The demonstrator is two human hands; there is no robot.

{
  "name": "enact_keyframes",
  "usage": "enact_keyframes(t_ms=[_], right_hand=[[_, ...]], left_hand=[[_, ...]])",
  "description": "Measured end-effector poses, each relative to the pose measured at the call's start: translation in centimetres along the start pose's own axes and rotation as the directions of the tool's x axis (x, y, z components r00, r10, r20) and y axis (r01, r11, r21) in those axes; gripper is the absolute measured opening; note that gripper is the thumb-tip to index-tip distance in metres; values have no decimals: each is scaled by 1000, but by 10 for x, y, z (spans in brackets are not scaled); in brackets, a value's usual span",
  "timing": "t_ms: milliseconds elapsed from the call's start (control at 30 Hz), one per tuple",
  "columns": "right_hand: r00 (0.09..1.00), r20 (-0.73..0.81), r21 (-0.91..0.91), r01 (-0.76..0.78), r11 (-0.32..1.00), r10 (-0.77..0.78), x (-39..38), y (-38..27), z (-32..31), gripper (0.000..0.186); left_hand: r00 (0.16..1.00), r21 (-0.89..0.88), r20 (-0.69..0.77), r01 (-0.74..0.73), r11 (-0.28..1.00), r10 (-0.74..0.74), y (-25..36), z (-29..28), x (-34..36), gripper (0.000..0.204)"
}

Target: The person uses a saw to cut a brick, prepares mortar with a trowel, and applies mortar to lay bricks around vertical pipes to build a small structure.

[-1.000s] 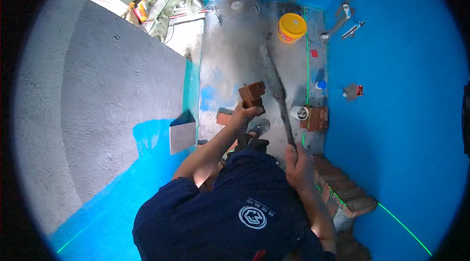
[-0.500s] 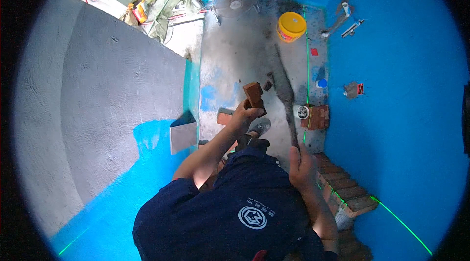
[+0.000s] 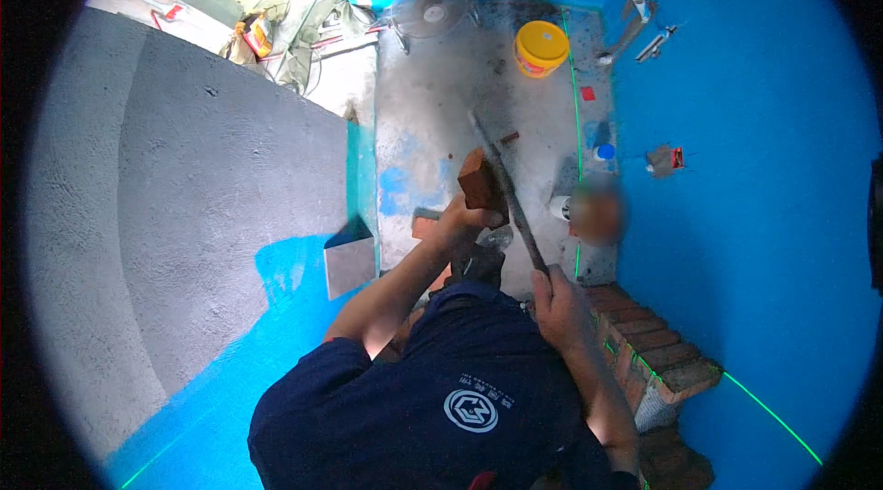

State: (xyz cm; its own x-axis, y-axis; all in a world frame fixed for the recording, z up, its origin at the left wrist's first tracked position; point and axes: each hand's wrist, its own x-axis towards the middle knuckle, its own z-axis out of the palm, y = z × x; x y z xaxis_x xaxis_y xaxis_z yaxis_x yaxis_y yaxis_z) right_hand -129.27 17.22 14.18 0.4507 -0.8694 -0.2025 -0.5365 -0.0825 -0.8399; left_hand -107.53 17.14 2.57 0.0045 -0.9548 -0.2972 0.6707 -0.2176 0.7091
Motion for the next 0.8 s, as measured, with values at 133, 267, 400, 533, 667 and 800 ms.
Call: enact_keyframes(t_ms=[133, 267, 400, 533, 667, 800], right_hand=[[994, 51, -46, -94, 994, 97, -6, 10, 5, 34], [926, -252, -96, 266, 959, -282, -16, 11, 4, 37], [932, 242, -238, -211, 948, 269, -7, 13, -2, 33], [992, 9, 19, -127, 992, 127, -21, 9, 2, 32], [989, -117, -55, 86, 995, -92, -19, 14, 7, 33], [935, 224, -123, -254, 959, 276, -2, 14, 9, 35]], left_hand=[[991, -1, -85, 106, 994, -105, -7, -4, 0, 66], [994, 53, -55, 93, 994, -90, -13, -10, 3, 68], [989, 99, -61, 140, 985, -134, -10, -17, 5, 71], [980, 126, -122, 175, 976, -160, -11, -16, 1, 70], [993, 1, -69, 95, 995, -95, -14, -15, 3, 67], [988, 105, -68, 147, 983, -141, -12, -19, 6, 68]])
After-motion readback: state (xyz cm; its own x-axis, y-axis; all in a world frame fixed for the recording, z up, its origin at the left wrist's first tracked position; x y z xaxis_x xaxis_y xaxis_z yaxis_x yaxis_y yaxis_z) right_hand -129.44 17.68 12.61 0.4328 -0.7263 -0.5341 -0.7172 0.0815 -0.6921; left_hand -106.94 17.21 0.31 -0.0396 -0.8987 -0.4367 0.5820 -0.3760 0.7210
